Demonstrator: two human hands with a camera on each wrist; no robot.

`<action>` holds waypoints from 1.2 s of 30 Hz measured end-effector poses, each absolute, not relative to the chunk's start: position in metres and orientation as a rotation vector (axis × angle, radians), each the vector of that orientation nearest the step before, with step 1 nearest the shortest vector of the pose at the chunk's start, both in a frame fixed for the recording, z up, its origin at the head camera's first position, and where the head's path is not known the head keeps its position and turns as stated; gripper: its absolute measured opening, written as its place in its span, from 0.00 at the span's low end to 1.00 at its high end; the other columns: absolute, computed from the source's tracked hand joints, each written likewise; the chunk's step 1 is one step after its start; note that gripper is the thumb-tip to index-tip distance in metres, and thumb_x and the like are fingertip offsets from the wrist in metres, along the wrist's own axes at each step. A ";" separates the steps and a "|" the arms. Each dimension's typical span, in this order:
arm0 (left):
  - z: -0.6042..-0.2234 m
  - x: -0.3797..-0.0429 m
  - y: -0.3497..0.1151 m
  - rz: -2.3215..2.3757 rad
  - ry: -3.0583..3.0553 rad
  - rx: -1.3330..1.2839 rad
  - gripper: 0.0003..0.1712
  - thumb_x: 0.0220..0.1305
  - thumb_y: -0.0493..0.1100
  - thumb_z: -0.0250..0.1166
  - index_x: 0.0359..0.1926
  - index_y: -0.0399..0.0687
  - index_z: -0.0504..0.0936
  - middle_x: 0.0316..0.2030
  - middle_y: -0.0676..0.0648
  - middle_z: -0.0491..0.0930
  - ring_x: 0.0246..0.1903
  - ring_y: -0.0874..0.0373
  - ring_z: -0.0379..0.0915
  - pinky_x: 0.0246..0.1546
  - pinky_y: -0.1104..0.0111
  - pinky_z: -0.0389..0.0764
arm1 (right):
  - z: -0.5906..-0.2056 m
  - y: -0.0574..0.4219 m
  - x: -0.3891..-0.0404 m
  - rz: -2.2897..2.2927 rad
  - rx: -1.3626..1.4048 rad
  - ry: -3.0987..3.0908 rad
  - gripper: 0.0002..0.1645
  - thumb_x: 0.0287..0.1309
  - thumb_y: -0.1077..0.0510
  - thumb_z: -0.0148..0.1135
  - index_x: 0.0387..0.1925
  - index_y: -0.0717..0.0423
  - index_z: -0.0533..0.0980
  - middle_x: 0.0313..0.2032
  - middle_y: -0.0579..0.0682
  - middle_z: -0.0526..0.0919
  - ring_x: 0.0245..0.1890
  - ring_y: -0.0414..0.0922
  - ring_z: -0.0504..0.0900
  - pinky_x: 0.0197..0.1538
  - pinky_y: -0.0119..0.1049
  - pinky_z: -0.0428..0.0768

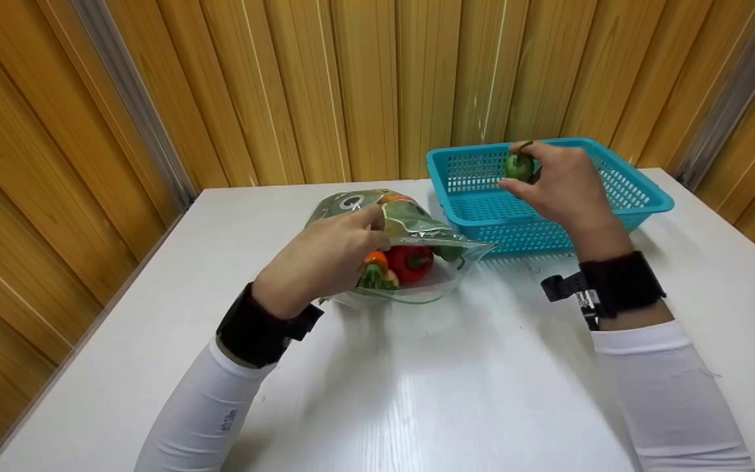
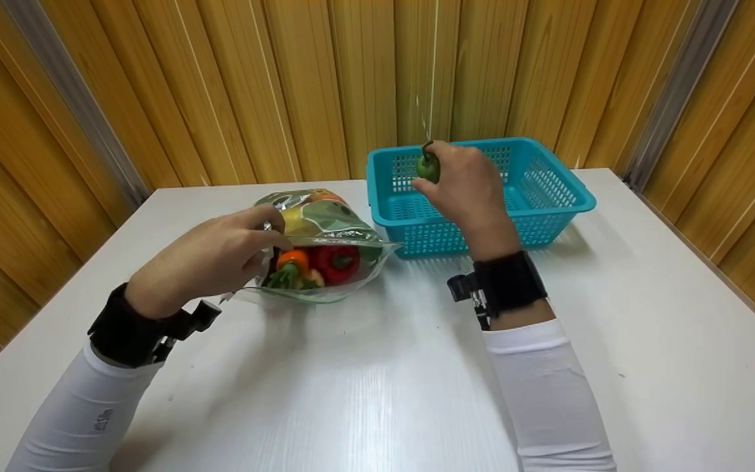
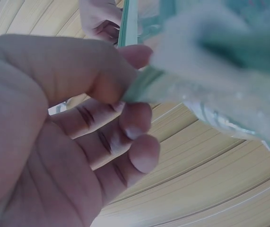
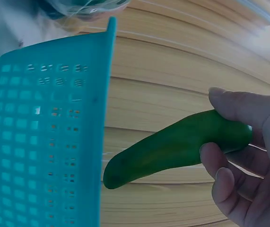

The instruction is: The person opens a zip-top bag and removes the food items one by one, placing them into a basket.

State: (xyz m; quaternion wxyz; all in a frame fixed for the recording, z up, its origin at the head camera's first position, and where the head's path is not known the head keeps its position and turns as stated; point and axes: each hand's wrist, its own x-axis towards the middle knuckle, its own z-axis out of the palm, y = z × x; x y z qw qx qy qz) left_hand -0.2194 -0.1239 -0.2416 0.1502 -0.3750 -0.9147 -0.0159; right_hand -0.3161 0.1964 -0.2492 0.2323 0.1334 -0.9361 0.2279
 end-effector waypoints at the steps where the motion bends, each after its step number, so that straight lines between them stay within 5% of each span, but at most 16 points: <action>1: -0.242 -0.219 -0.124 -0.036 -2.629 -1.074 0.15 0.57 0.30 0.71 0.45 0.47 0.88 0.45 0.46 0.77 0.41 0.55 0.77 0.42 0.66 0.83 | -0.251 0.197 -0.318 0.623 0.356 -2.588 0.34 0.61 0.46 0.68 0.64 0.58 0.74 0.58 0.67 0.79 0.51 0.63 0.79 0.52 0.60 0.80; 7: -0.242 -0.219 -0.122 0.015 -2.615 -1.061 0.17 0.58 0.31 0.70 0.48 0.48 0.88 0.46 0.46 0.77 0.41 0.54 0.77 0.42 0.65 0.84 | -0.260 0.206 -0.329 0.606 0.283 -2.688 0.34 0.61 0.48 0.69 0.65 0.58 0.73 0.59 0.68 0.77 0.55 0.65 0.77 0.55 0.62 0.78; 31: -0.243 -0.219 -0.124 0.030 -2.578 -1.077 0.20 0.59 0.31 0.69 0.52 0.50 0.86 0.47 0.46 0.77 0.43 0.53 0.78 0.43 0.64 0.83 | -0.270 0.206 -0.337 0.521 0.369 -2.896 0.29 0.61 0.52 0.67 0.58 0.67 0.76 0.48 0.65 0.81 0.44 0.58 0.76 0.48 0.56 0.76; 36: -0.242 -0.219 -0.124 0.033 -2.584 -1.076 0.21 0.59 0.31 0.69 0.53 0.51 0.86 0.48 0.46 0.77 0.43 0.53 0.78 0.42 0.64 0.83 | -0.269 0.206 -0.336 0.511 0.375 -2.930 0.29 0.64 0.52 0.64 0.61 0.66 0.75 0.56 0.66 0.80 0.56 0.62 0.77 0.57 0.60 0.75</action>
